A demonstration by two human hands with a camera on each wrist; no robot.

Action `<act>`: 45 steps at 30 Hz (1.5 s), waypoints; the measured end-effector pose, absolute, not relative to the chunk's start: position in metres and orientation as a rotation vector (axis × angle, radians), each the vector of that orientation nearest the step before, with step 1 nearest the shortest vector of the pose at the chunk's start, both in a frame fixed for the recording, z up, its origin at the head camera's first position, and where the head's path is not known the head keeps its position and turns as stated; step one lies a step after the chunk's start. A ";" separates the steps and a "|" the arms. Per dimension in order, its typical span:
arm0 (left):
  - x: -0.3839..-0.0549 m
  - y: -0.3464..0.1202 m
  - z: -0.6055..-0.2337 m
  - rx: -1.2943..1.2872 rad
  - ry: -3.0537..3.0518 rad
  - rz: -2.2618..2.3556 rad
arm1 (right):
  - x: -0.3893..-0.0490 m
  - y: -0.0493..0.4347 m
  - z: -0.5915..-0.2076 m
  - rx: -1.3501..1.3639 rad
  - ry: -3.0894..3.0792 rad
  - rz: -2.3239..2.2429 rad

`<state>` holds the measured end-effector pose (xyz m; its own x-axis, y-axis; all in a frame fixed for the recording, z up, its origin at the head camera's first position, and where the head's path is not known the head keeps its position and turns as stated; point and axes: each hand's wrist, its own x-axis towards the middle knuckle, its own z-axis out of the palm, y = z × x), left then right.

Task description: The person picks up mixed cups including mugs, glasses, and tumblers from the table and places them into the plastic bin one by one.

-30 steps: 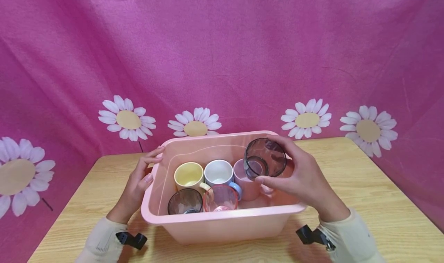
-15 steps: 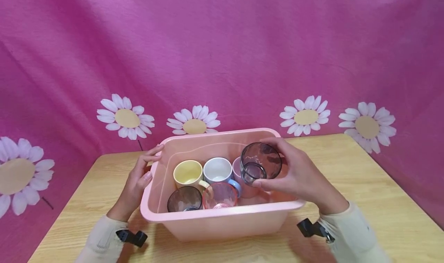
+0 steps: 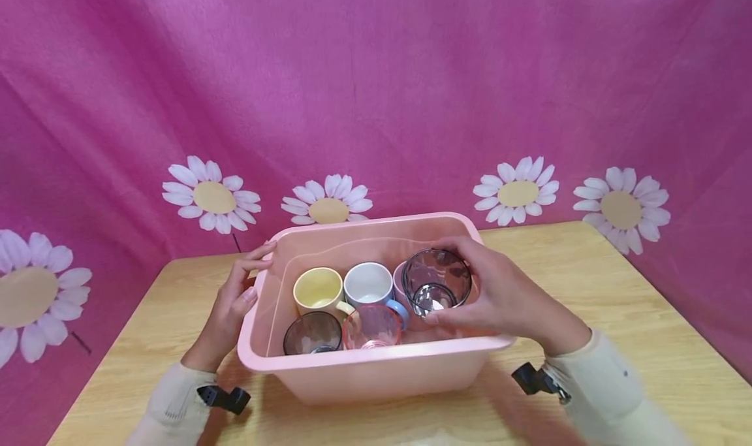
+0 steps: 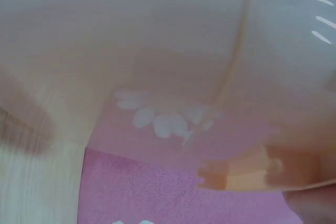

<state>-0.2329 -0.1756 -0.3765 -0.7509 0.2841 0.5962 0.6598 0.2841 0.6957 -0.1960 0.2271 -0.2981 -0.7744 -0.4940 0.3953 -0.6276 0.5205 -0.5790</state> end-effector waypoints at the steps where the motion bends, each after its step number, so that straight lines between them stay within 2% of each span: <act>1: -0.233 -0.176 -0.376 -0.855 -2.202 -1.451 | -0.196 0.227 -0.297 0.966 -2.584 1.079; 21: -0.236 -0.177 -0.379 -0.857 -2.196 -1.451 | -0.200 0.224 -0.296 1.166 -2.661 0.926; 45: -0.235 -0.176 -0.378 -0.857 -2.205 -1.435 | -0.202 0.215 -0.295 1.156 -2.788 0.463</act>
<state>-0.2346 -0.1763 -0.3779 -0.7454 0.2866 0.6018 0.6663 0.2958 0.6845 -0.2017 0.2147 -0.2948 -0.7099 -0.6767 0.1952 -0.7035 0.6679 -0.2430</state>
